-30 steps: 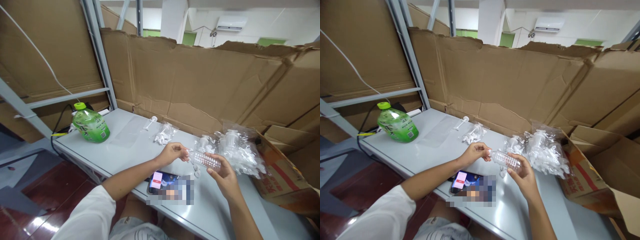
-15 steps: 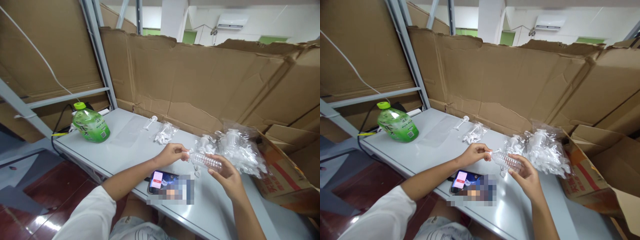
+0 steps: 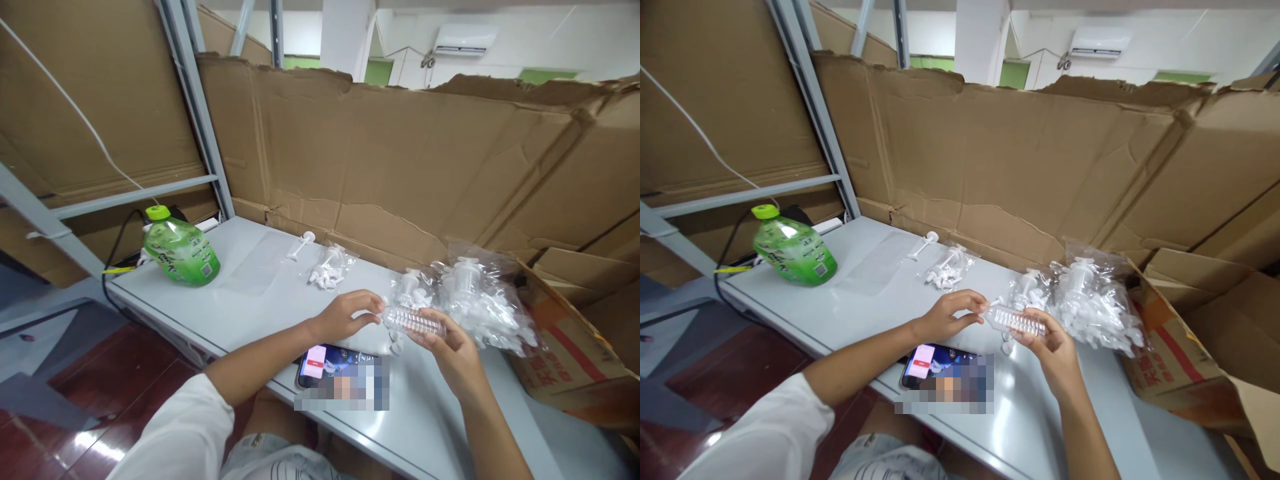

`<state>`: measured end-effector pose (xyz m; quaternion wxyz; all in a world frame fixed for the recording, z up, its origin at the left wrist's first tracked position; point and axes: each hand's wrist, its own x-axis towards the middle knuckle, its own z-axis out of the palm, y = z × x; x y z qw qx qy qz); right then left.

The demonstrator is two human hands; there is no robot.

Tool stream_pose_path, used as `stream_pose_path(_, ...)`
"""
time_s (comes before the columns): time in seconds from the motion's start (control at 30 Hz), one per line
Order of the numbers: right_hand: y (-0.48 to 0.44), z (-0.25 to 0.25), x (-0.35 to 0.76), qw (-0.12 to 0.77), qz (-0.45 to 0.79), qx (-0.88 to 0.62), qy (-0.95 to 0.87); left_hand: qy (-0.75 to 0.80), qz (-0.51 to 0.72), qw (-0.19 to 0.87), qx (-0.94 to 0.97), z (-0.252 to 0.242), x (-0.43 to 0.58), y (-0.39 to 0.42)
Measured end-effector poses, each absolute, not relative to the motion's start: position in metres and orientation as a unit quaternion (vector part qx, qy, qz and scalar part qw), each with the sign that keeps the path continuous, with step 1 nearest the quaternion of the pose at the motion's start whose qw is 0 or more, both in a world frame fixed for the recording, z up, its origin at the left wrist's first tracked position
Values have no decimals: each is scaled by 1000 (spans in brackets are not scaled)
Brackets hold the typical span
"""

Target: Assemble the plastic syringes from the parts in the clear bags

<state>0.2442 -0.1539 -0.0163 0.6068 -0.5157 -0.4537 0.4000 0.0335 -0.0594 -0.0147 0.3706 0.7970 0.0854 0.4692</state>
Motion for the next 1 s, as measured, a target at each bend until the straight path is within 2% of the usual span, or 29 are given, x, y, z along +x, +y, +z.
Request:
stream_pose_path(0.1,-154,-15,241,620,423,-510,-422,98,473,399,780,-15,34,-61)
stream_pose_path(0.23,-153,-17,239,623,403,-511,-434,154,392,593,686,-17,38,-60)
stream_pose_path(0.3,-153,-19,239,617,390,-516,-448,165,341,639,670,-17,39,-59)
stream_pose_path(0.37,-152,-21,239,612,385,-522,-452,184,342,598,701,-16,38,-58)
stream_pose_path(0.5,-152,-22,239,614,401,-525,-431,153,388,390,821,-13,32,-59)
stream_pose_path(0.57,-152,-21,239,615,411,-523,-423,124,399,348,839,-13,31,-59)
stream_pose_path(0.63,-152,-21,239,616,409,-521,-427,134,411,388,814,-14,32,-59)
stream_pose_path(0.77,-152,-22,238,613,380,-518,-460,162,333,635,678,-18,39,-57)
stream_pose_path(0.83,-152,-23,238,606,375,-518,-473,162,284,693,643,-19,41,-57)
stream_pose_path(0.9,-152,-23,237,602,375,-522,-474,181,292,660,668,-19,40,-57)
stream_pose_path(1.0,-153,-22,236,604,388,-526,-456,190,346,485,780,-17,35,-58)
